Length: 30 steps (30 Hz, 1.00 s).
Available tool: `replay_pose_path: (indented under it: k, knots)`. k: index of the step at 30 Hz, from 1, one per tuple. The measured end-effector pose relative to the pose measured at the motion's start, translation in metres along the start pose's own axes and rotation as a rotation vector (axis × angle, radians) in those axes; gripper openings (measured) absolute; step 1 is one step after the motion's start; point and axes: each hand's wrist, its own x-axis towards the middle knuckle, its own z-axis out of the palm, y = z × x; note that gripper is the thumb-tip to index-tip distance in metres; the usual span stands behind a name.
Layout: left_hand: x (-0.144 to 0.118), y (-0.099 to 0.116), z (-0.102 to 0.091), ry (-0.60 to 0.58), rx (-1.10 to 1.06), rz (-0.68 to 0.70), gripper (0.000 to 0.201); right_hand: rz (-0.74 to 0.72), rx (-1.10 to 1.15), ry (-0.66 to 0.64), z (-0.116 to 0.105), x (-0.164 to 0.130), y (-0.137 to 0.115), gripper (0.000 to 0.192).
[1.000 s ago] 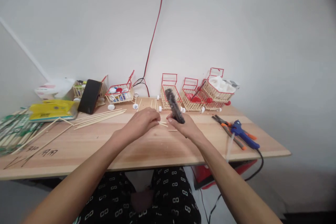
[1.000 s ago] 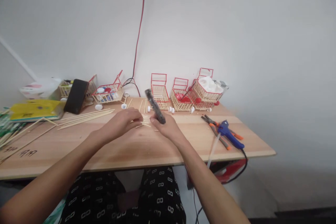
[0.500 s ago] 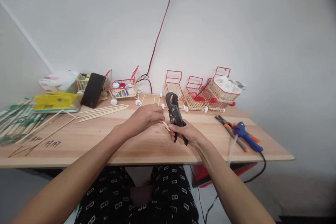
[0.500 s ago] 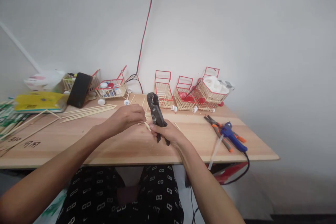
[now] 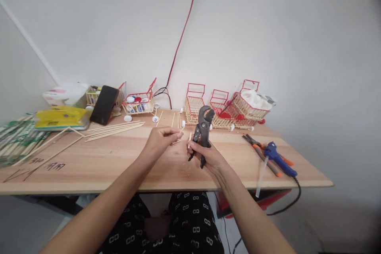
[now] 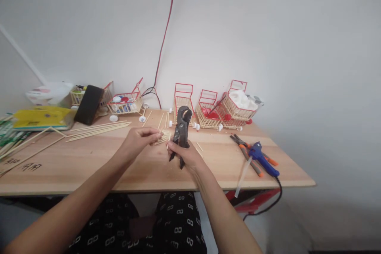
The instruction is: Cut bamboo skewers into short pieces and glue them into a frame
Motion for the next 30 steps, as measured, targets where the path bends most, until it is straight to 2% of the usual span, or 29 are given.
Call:
replay_pose_path:
  k: [1, 3, 6, 12, 15, 23, 30]
  knots:
    - [-0.003, -0.004, 0.005, -0.034, -0.105, -0.114, 0.024, -0.031, -0.08, 0.051, -0.001, 0.002, 0.003, 0.027]
    - [-0.007, -0.01, 0.014, -0.08, -0.258, -0.258, 0.029, -0.076, -0.253, 0.133, -0.003, 0.006, 0.008, 0.028]
    - [-0.011, -0.013, 0.025, -0.048, -0.334, -0.316, 0.03, -0.12, -0.43, 0.198, -0.003, 0.009, 0.015, 0.029]
    - [-0.013, -0.011, 0.031, -0.028, -0.309, -0.304, 0.025, -0.157, -0.477, 0.299, -0.001, 0.011, 0.018, 0.029]
    - [-0.013, -0.014, 0.032, -0.03, -0.291, -0.256, 0.021, -0.16, -0.47, 0.317, -0.001, 0.013, 0.017, 0.029]
    - [-0.019, -0.015, 0.033, -0.006, -0.078, -0.053, 0.02, -0.127, -0.565, 0.233, -0.008, 0.015, 0.013, 0.028]
    - [-0.019, -0.015, 0.032, -0.007, -0.06, -0.053, 0.021, -0.141, -0.595, 0.209, -0.008, 0.015, 0.008, 0.028]
